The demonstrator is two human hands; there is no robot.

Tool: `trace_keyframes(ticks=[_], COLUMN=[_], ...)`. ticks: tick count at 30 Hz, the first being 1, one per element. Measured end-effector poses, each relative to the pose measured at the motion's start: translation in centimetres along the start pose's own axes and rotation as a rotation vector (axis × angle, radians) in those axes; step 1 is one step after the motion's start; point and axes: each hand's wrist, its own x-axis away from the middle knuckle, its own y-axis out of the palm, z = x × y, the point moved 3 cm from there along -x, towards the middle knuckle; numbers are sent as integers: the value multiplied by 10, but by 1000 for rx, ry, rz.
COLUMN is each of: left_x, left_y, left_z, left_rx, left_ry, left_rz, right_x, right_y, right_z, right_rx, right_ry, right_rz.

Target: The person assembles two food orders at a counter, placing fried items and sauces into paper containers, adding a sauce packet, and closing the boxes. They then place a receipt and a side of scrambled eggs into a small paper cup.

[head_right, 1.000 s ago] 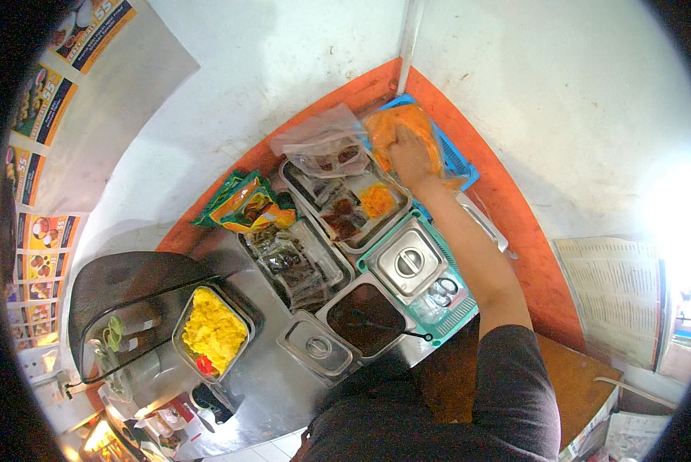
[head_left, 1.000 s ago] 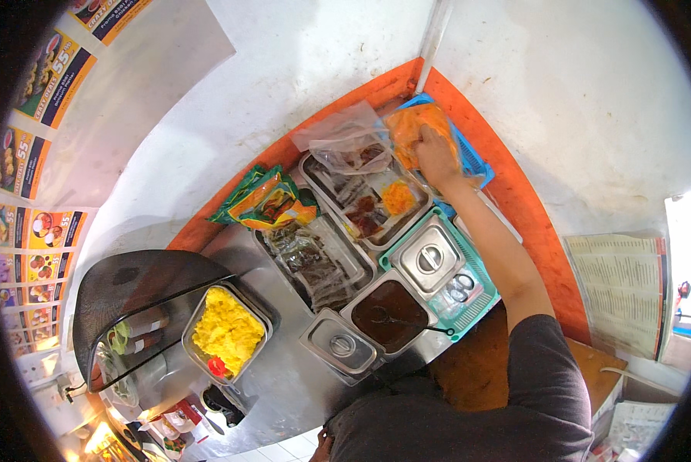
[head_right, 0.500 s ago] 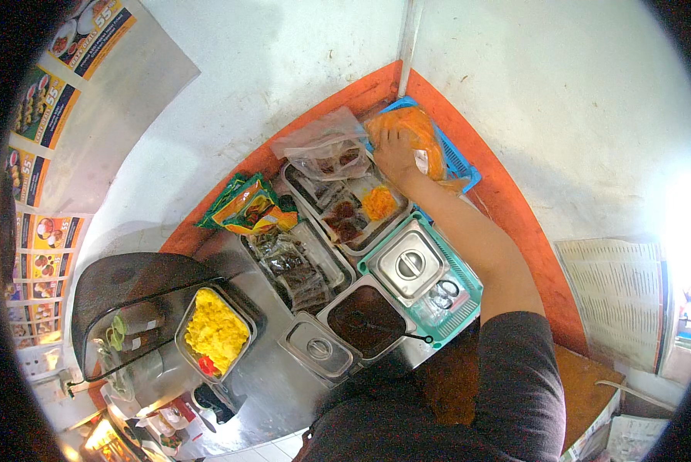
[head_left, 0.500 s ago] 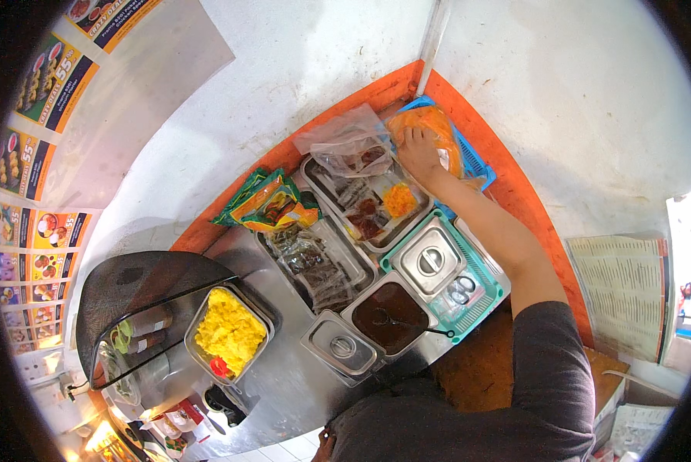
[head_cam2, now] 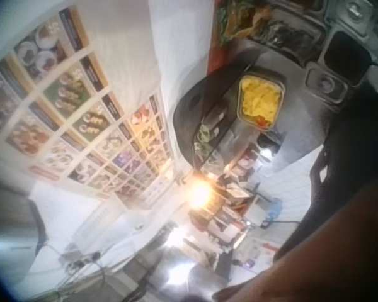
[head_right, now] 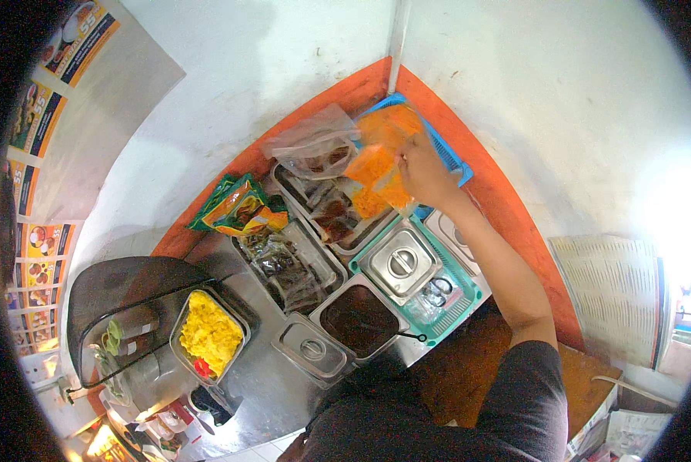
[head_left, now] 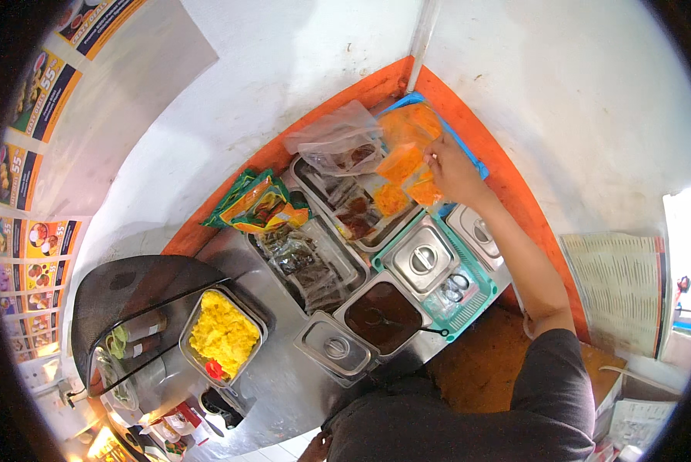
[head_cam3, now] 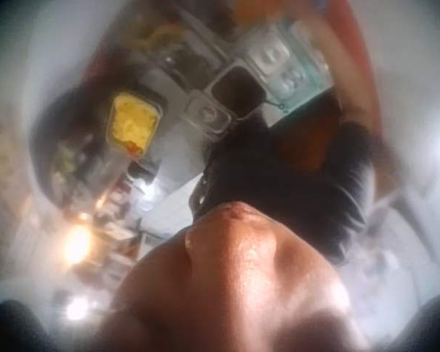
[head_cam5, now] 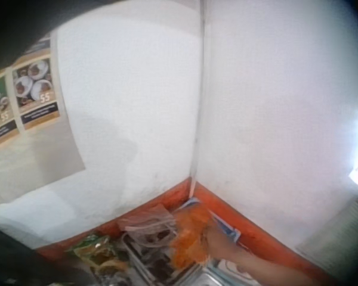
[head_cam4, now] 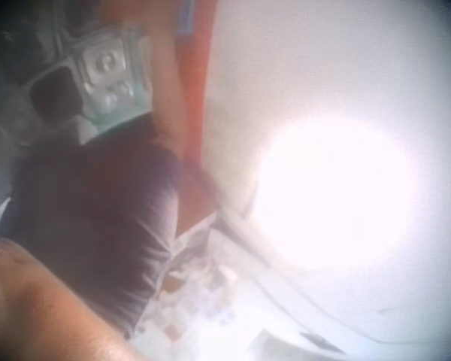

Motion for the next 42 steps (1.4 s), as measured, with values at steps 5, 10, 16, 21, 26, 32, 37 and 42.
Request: trace_keyframes(ticks=[5,10,16,21,26,32,37,42], left_x=[79,133,110,106,109,83,65,60], left_y=[-34,-63,-80,-83,-94,-106,-116,-104], left_z=[179,388,445,386,209,-46,-126,-134], left_rx=[-113,-205,67,488,695,647,555,312], left_ry=[217,802,1117,1107,958,591,550,575], left_rz=[-136,332,467,274,342,636,492,489], right_x=[-5,8,49,127,238,370,458,508], right_y=[-33,-71,-64,-1,84,204,313,252], right_z=[-4,-32,-132,-276,-383,-459,-415,-387], right_rx=[-396,-625,-826,-914,-991,-1009,-840,-367], right_ry=[247,323,244,191,241,402,544,192], right_rz=[-55,-130,-252,-348,-519,-523,-470,-720])
